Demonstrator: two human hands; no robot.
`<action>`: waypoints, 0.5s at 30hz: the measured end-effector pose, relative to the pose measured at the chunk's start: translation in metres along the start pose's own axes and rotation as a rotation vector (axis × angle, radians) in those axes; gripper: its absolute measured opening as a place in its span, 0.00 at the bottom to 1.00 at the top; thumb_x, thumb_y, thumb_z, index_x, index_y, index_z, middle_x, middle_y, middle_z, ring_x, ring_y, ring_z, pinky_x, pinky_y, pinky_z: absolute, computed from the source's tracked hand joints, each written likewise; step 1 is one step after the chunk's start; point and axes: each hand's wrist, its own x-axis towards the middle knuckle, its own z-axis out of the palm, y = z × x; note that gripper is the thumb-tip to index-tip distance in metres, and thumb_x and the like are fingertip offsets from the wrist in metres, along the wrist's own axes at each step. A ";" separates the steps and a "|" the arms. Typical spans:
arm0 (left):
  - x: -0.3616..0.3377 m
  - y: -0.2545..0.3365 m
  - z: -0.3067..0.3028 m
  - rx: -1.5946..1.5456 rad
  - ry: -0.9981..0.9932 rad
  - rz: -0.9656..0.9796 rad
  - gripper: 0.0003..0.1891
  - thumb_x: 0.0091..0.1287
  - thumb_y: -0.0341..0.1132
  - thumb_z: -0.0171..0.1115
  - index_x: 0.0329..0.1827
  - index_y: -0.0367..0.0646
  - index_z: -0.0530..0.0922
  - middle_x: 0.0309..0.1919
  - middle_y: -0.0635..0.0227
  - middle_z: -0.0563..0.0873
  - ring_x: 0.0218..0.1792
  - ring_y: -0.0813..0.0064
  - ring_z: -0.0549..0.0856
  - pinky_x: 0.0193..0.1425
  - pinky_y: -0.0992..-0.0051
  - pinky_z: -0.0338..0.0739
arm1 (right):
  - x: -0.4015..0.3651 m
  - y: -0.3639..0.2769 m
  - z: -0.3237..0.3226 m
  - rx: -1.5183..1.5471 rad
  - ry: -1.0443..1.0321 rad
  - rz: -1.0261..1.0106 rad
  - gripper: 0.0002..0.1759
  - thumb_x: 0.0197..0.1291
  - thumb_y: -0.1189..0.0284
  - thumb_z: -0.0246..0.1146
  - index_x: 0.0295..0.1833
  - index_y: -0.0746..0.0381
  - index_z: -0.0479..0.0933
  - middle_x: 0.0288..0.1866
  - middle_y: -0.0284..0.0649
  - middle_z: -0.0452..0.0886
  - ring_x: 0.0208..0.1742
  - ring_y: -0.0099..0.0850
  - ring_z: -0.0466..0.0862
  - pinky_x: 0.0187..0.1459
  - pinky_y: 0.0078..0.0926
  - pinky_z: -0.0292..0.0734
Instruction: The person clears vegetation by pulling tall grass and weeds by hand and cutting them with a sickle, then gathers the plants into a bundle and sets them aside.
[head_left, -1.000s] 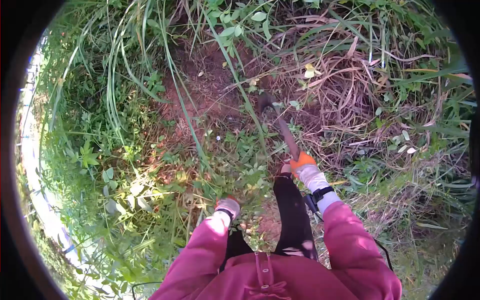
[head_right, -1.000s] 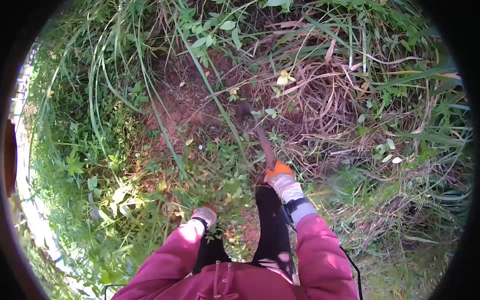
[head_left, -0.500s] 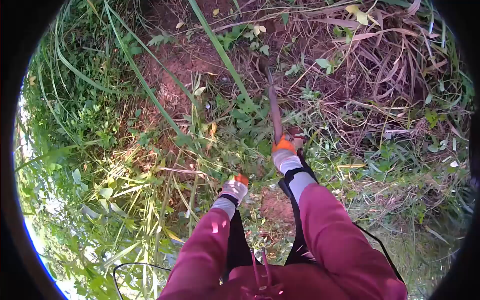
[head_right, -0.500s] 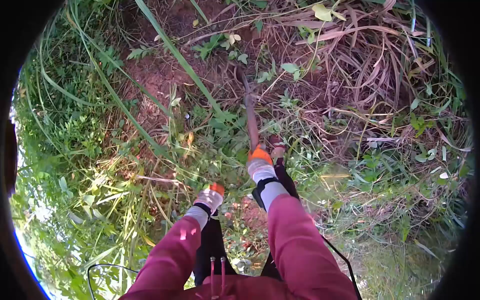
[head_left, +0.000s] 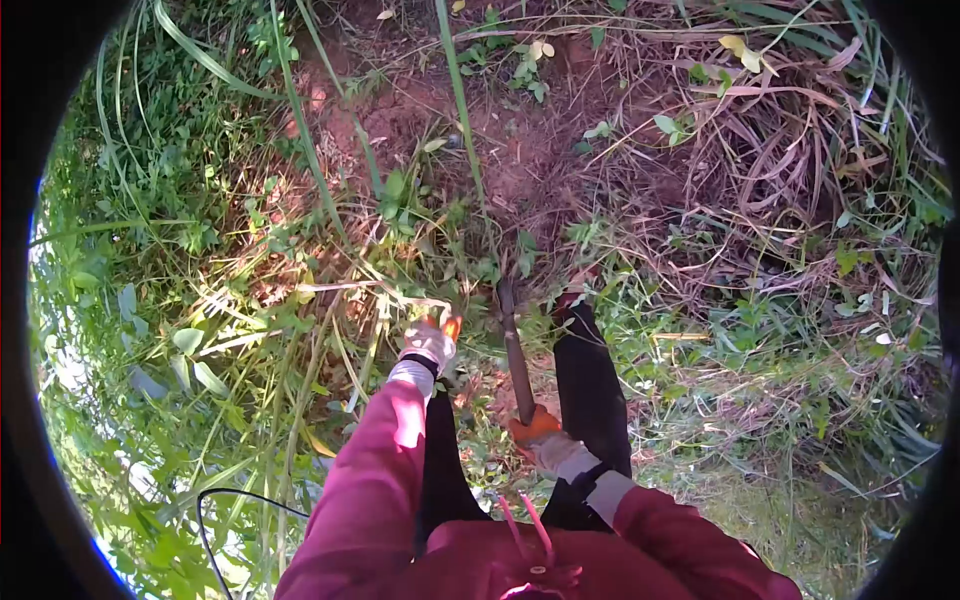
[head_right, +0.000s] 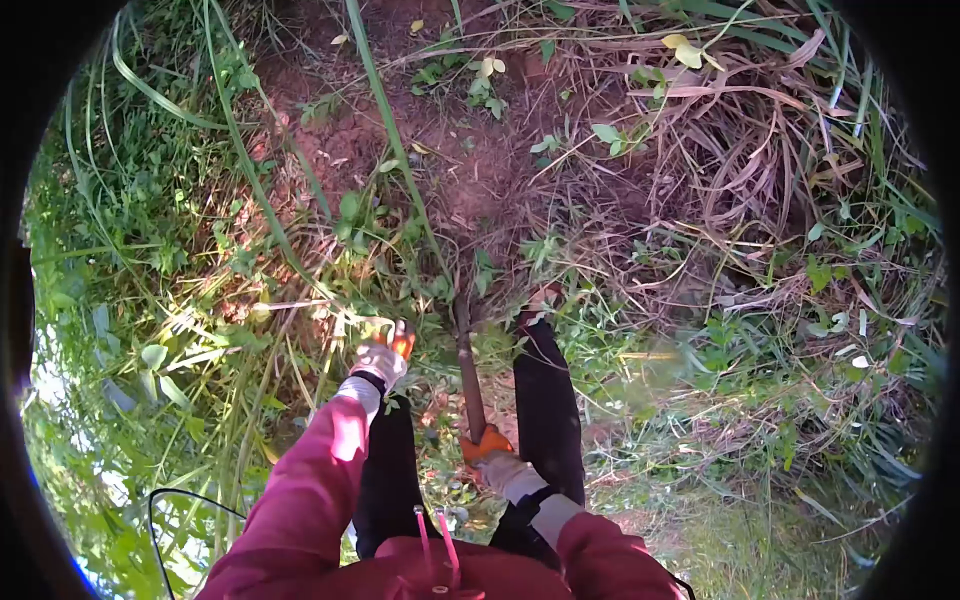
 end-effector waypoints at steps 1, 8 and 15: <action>-0.005 0.000 0.003 0.068 0.020 0.032 0.26 0.70 0.44 0.45 0.71 0.59 0.56 0.67 0.55 0.71 0.67 0.47 0.68 0.68 0.44 0.60 | 0.012 0.008 0.004 0.143 0.000 -0.033 0.30 0.53 0.58 0.65 0.54 0.67 0.68 0.34 0.48 0.81 0.29 0.37 0.84 0.29 0.32 0.79; -0.005 0.021 0.021 1.089 0.726 0.005 0.21 0.69 0.41 0.47 0.64 0.44 0.69 0.63 0.57 0.75 0.64 0.55 0.73 0.66 0.53 0.70 | 0.051 -0.024 -0.032 0.209 0.284 -0.127 0.38 0.52 0.48 0.63 0.59 0.67 0.67 0.34 0.52 0.83 0.32 0.52 0.85 0.36 0.43 0.80; 0.010 0.006 0.103 0.383 0.060 0.257 0.23 0.66 0.45 0.52 0.63 0.49 0.72 0.59 0.57 0.79 0.59 0.60 0.78 0.60 0.55 0.74 | 0.097 -0.054 0.002 0.047 0.438 -0.130 0.26 0.55 0.57 0.64 0.50 0.66 0.69 0.29 0.49 0.82 0.26 0.35 0.85 0.23 0.33 0.78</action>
